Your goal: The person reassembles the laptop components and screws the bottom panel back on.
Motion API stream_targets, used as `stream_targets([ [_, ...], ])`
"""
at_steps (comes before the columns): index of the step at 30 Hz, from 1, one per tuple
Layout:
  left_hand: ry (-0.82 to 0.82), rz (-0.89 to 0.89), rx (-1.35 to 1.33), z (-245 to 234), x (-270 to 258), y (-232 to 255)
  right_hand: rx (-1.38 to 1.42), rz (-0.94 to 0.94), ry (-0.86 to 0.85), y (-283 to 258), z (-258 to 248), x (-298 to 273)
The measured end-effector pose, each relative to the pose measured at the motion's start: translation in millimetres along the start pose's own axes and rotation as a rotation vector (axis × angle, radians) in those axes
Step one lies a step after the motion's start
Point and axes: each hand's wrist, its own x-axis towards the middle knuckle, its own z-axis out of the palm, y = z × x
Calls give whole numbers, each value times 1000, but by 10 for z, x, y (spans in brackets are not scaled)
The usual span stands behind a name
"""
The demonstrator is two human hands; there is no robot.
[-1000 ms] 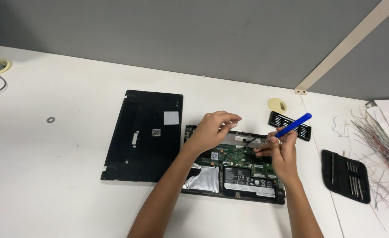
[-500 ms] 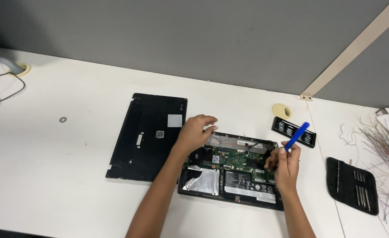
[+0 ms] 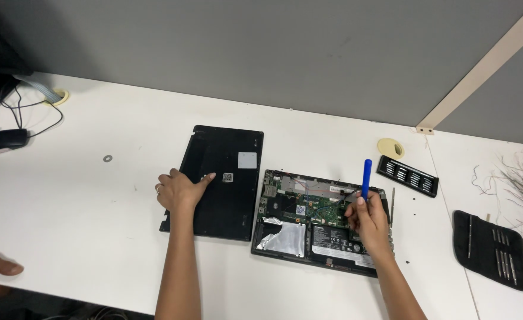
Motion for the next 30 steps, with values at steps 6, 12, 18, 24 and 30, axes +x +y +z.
stream_targets([
  [6, 44, -32, -5, 184, 191, -1, -16, -6, -15, 114, 33, -5],
  [12, -170, -88, -186, 15, 359, -50, -23, 28, -17, 109, 38, 7],
  [18, -155, -57, -369, 214, 622, -259, 78, 25, -38, 172, 13, 34],
  [24, -163, -17, -584, 176, 684, -406, 148, 101, -11, 1, -6, -5],
  [30, -190, -66, -1105, 60, 603, -388, 187, 96, -22, 44, -45, 29],
])
